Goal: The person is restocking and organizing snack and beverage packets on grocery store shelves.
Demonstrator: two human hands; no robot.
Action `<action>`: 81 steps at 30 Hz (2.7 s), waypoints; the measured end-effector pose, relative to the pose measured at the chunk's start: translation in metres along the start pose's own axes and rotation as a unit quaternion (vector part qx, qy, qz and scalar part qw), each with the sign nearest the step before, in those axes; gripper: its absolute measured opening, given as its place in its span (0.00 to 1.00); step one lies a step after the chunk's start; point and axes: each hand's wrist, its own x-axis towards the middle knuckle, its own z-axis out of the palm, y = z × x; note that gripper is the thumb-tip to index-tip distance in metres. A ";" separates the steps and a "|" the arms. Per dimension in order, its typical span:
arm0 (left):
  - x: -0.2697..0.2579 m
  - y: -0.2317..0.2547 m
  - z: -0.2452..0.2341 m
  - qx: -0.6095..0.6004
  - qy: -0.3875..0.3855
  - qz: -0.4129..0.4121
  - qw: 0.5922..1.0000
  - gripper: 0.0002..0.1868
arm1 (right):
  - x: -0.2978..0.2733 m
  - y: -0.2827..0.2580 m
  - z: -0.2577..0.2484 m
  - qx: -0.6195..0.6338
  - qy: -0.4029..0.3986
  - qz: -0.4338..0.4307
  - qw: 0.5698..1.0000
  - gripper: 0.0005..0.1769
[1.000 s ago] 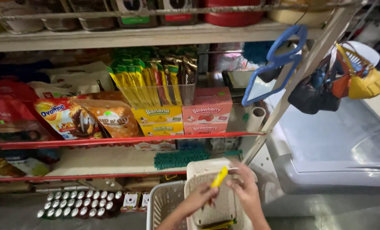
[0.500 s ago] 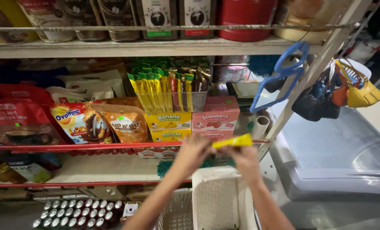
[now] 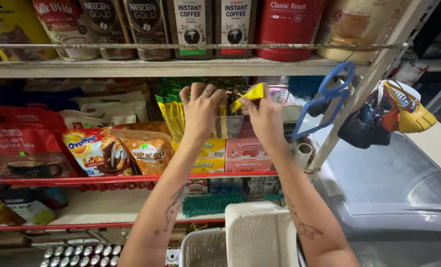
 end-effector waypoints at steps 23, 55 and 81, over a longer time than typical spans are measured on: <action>0.018 -0.017 0.022 -0.123 -0.014 -0.016 0.992 0.01 | 0.039 0.004 0.027 -0.104 -0.076 0.039 0.991 0.13; 0.031 -0.008 0.023 -0.168 -0.046 0.007 0.985 0.09 | 0.014 0.062 0.046 -0.333 -0.090 0.026 0.938 0.08; 0.034 -0.012 0.045 -0.116 -0.075 0.028 0.990 0.15 | 0.008 0.049 0.048 -0.381 -0.057 0.050 0.922 0.11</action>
